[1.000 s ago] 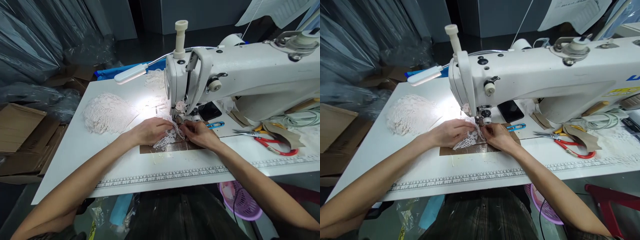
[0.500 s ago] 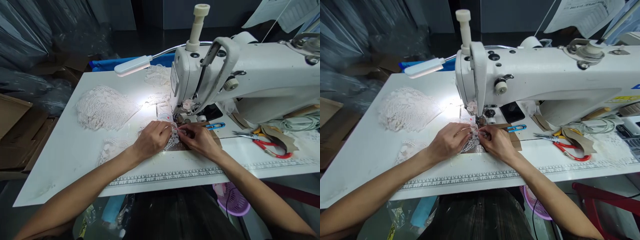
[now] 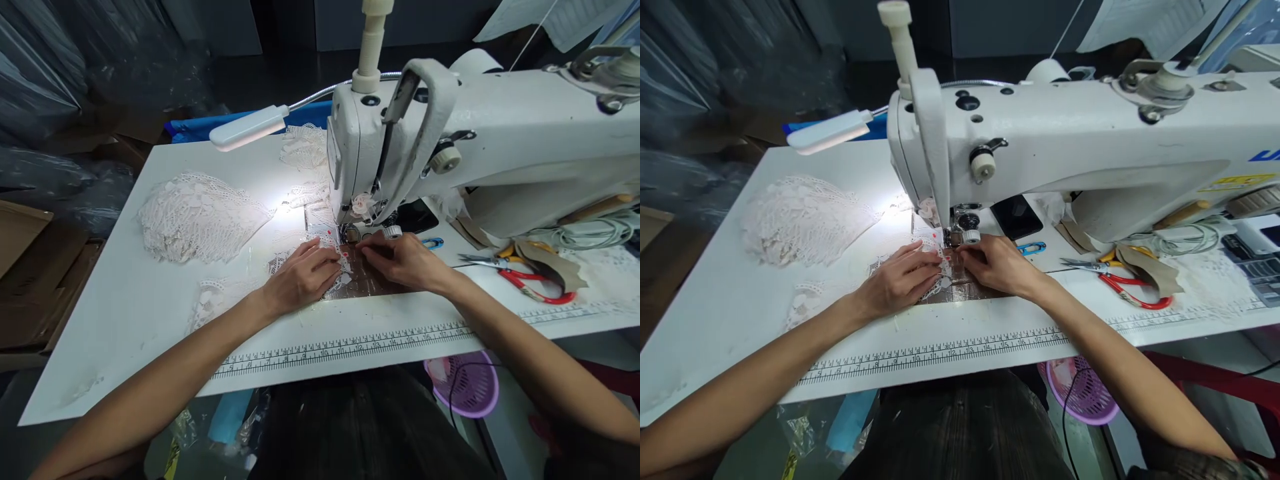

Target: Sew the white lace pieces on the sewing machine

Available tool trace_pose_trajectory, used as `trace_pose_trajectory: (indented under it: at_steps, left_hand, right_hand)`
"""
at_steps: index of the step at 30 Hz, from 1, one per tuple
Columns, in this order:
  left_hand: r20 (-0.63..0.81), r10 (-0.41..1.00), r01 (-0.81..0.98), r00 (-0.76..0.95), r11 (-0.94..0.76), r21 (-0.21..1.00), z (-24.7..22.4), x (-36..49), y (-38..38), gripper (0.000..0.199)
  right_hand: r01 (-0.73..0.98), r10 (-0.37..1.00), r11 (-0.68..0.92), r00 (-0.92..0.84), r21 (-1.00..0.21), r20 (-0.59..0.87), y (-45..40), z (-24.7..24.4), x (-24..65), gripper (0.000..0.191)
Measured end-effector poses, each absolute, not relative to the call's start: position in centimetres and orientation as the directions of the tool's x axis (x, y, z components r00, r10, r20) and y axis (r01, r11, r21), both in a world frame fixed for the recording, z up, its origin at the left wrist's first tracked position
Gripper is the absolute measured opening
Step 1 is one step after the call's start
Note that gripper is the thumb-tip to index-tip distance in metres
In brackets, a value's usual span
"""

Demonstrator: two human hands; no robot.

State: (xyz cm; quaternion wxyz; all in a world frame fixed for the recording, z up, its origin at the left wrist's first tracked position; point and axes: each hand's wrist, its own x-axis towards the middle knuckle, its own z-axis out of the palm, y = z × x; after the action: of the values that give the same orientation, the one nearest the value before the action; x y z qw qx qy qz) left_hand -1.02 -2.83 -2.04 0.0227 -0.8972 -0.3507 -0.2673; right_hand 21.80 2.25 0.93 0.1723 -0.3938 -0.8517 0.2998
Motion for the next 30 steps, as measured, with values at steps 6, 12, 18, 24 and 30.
trace_pose_trajectory:
  at_steps: [6,12,18,24,30]
  left_hand:
    - [0.502,0.622,0.641,0.601,-0.75,0.163,-1.8,-0.7,-2.8,0.013]
    - [0.527,0.595,0.604,0.607,-0.776,0.181,-2.2,-0.8,-2.5,0.012]
    - [0.521,0.579,0.572,0.628,-0.797,0.196,-2.0,-1.0,-2.1,0.012]
    - [0.479,0.613,0.585,0.628,-0.778,0.23,-1.5,-1.2,-2.1,0.013]
    - [0.508,0.605,0.601,0.613,-0.774,0.198,-1.9,-1.2,-2.2,0.014]
  right_hand:
    - [0.545,0.751,0.597,-0.637,-0.589,0.173,1.8,-1.1,21.5,0.03]
    - [0.494,0.678,0.693,-0.694,-0.525,0.242,1.5,-2.0,21.7,0.033]
    - [0.527,0.676,0.714,-0.69,-0.461,0.258,1.1,-2.2,21.4,0.033]
    - [0.486,0.713,0.657,-0.65,-0.577,0.263,1.2,-1.9,21.9,0.035]
    - [0.461,0.683,0.69,-0.669,-0.558,0.293,1.1,-1.8,22.1,0.035]
